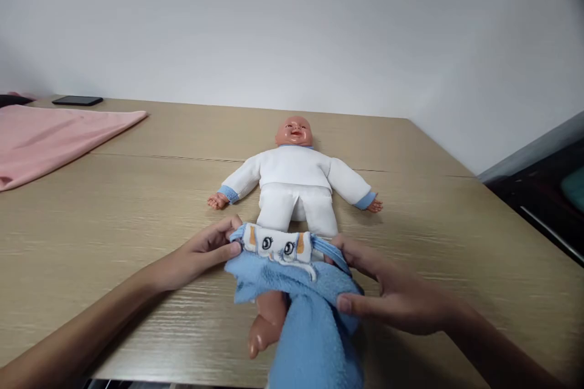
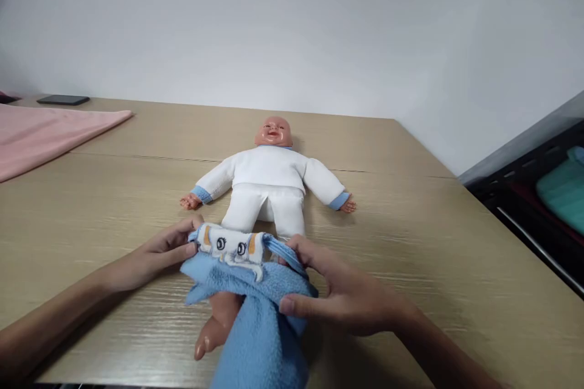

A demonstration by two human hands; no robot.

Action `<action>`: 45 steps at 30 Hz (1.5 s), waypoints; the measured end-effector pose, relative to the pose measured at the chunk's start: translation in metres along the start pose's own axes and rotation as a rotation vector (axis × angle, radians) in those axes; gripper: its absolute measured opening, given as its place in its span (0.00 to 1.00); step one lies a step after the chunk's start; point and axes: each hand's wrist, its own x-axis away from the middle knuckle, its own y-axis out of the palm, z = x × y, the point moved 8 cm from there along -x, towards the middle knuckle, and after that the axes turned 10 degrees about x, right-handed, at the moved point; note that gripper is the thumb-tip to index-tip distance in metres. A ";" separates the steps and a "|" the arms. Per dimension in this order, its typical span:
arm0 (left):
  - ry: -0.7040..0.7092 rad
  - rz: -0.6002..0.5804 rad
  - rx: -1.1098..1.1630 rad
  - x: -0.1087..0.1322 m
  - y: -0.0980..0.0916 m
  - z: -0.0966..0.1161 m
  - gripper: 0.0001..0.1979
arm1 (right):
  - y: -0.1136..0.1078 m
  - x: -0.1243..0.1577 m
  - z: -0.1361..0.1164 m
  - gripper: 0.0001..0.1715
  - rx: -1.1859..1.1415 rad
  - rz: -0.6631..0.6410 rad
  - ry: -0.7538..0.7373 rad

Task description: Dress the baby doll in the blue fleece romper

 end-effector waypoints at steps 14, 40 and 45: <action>0.220 -0.045 -0.686 -0.044 0.079 0.088 0.42 | -0.026 -0.021 0.000 0.26 -0.035 0.235 -0.062; -0.288 -0.565 -0.128 -0.074 0.106 0.047 0.22 | -0.027 -0.007 0.007 0.26 -0.275 0.033 -0.034; -0.128 -0.597 -0.119 -0.076 0.106 0.058 0.13 | -0.015 -0.010 0.019 0.30 -0.404 0.005 0.051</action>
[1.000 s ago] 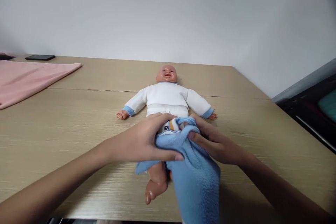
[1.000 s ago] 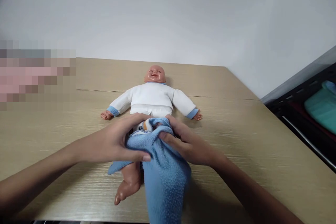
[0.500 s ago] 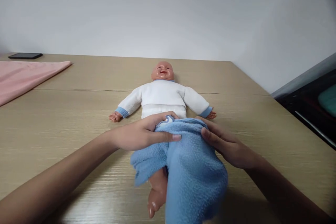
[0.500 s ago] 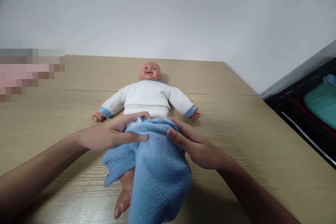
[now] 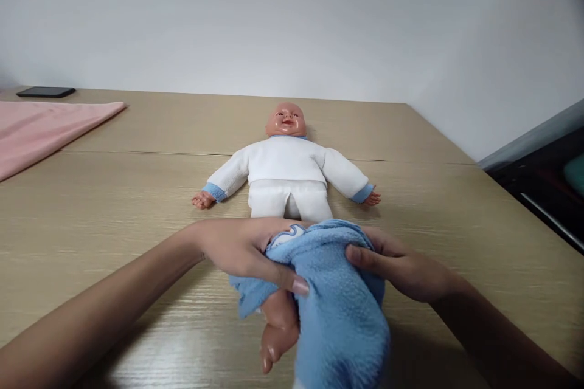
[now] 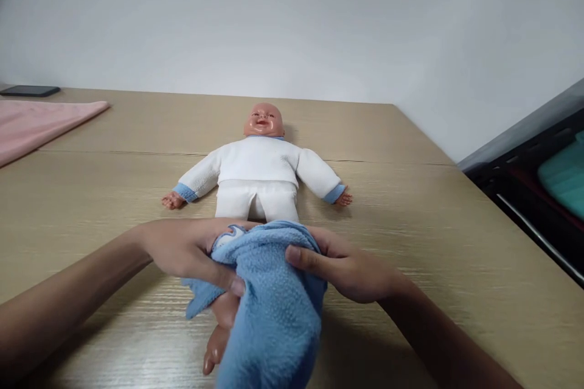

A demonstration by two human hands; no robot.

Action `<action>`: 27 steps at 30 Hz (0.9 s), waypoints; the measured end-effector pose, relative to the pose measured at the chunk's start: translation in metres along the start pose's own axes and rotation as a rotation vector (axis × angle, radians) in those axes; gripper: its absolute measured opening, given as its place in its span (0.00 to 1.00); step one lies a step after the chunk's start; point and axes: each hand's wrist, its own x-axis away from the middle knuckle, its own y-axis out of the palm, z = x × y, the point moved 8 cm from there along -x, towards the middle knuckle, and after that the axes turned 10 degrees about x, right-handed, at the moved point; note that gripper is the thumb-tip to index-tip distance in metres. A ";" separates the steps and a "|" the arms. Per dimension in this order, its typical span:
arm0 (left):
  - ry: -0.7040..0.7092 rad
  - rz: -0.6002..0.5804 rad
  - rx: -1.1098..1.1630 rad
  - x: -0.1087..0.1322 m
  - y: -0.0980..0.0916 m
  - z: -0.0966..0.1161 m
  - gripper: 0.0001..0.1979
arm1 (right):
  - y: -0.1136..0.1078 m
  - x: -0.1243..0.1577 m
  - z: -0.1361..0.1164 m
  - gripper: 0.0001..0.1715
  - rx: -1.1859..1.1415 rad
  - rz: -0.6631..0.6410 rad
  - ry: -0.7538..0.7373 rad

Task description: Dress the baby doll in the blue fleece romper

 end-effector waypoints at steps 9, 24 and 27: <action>-0.071 0.154 -0.041 0.007 -0.011 -0.005 0.14 | 0.018 0.006 0.000 0.28 -0.170 -0.137 -0.010; -0.042 0.249 0.141 0.003 -0.012 -0.006 0.12 | 0.041 -0.002 -0.014 0.29 -0.209 -0.073 -0.074; -0.039 0.304 0.090 0.003 -0.009 -0.001 0.11 | 0.015 0.007 -0.009 0.30 -0.038 0.331 -0.075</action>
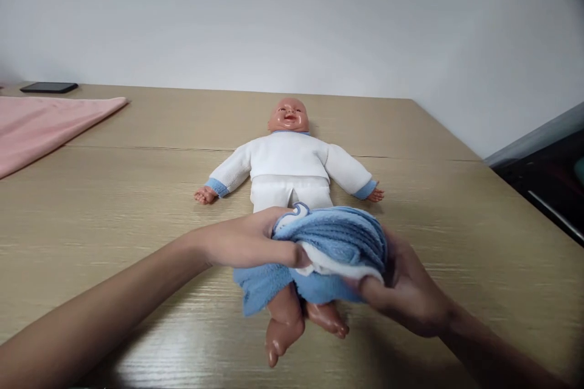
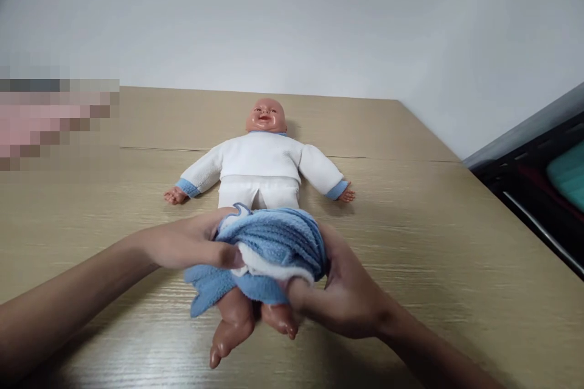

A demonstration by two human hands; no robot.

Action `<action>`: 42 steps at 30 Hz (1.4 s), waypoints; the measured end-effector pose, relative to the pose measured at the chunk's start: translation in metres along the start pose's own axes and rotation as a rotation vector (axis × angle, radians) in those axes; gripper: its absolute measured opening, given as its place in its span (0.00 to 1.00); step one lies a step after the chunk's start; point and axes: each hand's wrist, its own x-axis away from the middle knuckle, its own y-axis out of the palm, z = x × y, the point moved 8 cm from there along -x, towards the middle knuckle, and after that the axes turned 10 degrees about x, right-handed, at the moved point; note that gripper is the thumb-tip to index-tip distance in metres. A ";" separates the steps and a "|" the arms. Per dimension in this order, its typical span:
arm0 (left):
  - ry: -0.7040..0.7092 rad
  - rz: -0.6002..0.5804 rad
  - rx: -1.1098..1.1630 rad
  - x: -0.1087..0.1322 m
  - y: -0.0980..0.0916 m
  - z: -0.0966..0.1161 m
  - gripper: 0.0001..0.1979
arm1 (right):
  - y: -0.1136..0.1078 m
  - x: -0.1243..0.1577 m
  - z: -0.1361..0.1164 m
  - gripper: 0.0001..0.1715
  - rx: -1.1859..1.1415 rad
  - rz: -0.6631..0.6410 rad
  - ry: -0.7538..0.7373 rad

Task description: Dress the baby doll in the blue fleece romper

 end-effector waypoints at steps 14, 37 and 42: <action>-0.022 0.154 -0.325 0.001 0.013 -0.007 0.10 | -0.009 0.031 -0.016 0.14 0.481 0.093 0.132; -0.047 0.056 -0.766 0.001 0.030 -0.024 0.14 | 0.029 0.068 0.040 0.23 0.284 0.120 0.306; 0.088 0.118 -0.630 0.001 0.026 -0.019 0.21 | 0.030 0.072 0.035 0.31 0.319 0.260 0.261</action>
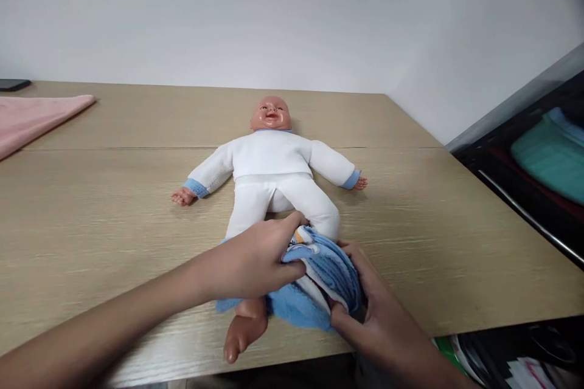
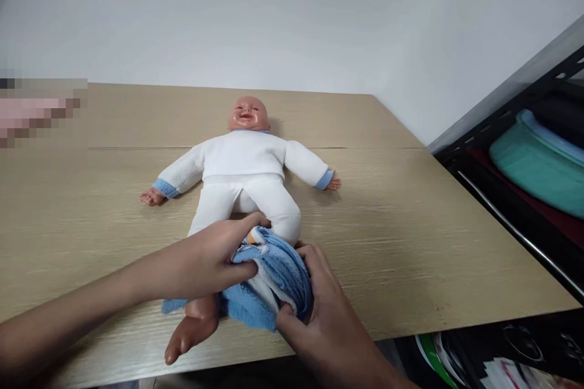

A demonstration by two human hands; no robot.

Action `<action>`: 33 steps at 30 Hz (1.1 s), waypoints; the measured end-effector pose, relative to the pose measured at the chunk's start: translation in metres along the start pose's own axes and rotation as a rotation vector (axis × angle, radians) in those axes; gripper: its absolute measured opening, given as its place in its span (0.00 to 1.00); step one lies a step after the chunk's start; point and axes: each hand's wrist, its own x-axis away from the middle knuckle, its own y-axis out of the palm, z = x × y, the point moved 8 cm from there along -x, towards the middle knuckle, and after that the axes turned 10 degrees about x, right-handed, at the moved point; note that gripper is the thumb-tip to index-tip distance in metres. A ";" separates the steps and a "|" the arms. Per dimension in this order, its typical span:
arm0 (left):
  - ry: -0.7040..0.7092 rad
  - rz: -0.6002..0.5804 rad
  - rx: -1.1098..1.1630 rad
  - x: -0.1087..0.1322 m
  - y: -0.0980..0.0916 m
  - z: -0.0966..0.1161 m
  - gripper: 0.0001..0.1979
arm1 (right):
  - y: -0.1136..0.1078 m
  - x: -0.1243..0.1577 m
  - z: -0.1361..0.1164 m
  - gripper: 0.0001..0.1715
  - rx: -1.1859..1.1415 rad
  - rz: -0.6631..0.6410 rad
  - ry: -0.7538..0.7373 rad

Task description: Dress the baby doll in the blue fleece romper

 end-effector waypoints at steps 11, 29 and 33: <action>0.082 0.117 0.088 0.000 -0.005 0.002 0.24 | -0.001 0.001 0.008 0.32 0.122 0.246 -0.135; 0.229 0.148 0.137 -0.003 -0.009 0.007 0.33 | 0.003 0.005 0.036 0.13 -0.182 0.352 -0.147; 0.238 0.158 0.139 -0.003 -0.009 0.007 0.33 | -0.006 0.003 0.027 0.11 -0.122 0.284 -0.151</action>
